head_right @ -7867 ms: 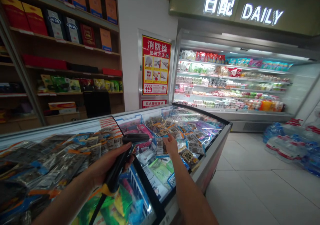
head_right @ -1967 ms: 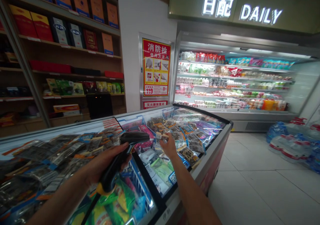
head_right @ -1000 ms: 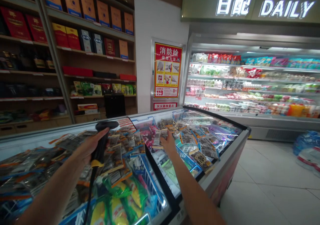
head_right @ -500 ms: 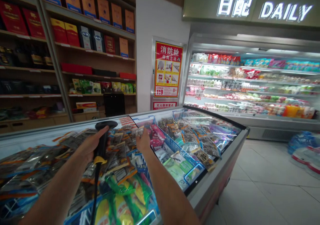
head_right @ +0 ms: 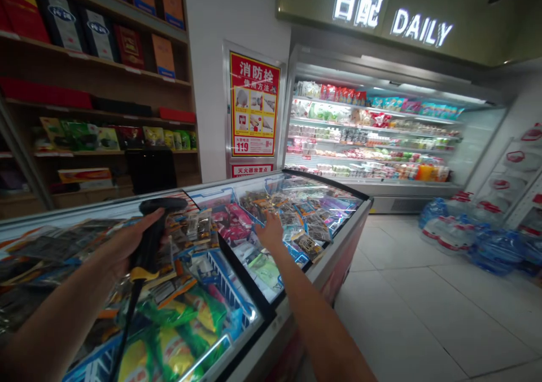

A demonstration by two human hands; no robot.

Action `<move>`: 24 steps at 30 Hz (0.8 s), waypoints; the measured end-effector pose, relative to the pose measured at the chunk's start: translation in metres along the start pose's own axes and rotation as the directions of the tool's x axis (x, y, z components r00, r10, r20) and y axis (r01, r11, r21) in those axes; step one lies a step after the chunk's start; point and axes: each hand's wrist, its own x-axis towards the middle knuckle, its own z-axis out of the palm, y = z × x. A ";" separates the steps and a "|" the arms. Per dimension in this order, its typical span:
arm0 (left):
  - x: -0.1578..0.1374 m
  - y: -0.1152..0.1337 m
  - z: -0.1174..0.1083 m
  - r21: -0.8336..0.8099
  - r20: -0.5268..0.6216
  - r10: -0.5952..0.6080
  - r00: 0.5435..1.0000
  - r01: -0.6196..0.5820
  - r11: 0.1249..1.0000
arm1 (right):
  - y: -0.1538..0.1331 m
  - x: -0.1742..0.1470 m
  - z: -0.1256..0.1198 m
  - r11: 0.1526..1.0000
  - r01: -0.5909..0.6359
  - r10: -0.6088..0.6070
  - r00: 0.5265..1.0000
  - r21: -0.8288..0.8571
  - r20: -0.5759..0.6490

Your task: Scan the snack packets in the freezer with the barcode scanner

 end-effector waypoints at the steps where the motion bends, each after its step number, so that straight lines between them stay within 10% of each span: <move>1: -0.003 -0.002 0.006 -0.001 0.047 -0.002 0.999 0.002 1.000 | 0.015 -0.003 -0.017 0.997 -0.021 0.021 1.000 -0.081 0.005; 6: -0.021 -0.008 0.039 0.052 0.156 -0.002 0.988 -0.007 0.999 | 0.065 -0.030 -0.077 0.891 -0.123 0.162 0.985 -0.436 0.053; 12: -0.033 -0.021 0.062 0.063 0.269 -0.019 0.963 0.003 0.998 | 0.087 -0.037 -0.080 0.880 -0.108 0.144 0.989 -0.462 0.044; 18: -0.034 -0.027 0.068 0.053 0.293 -0.063 0.954 0.049 0.997 | 0.081 -0.005 -0.064 0.968 -0.126 0.164 0.972 0.217 -0.169; 24: -0.034 -0.028 0.067 0.029 0.320 -0.072 0.945 0.067 0.997 | 0.062 0.018 -0.031 0.499 -0.260 0.432 0.902 0.827 0.023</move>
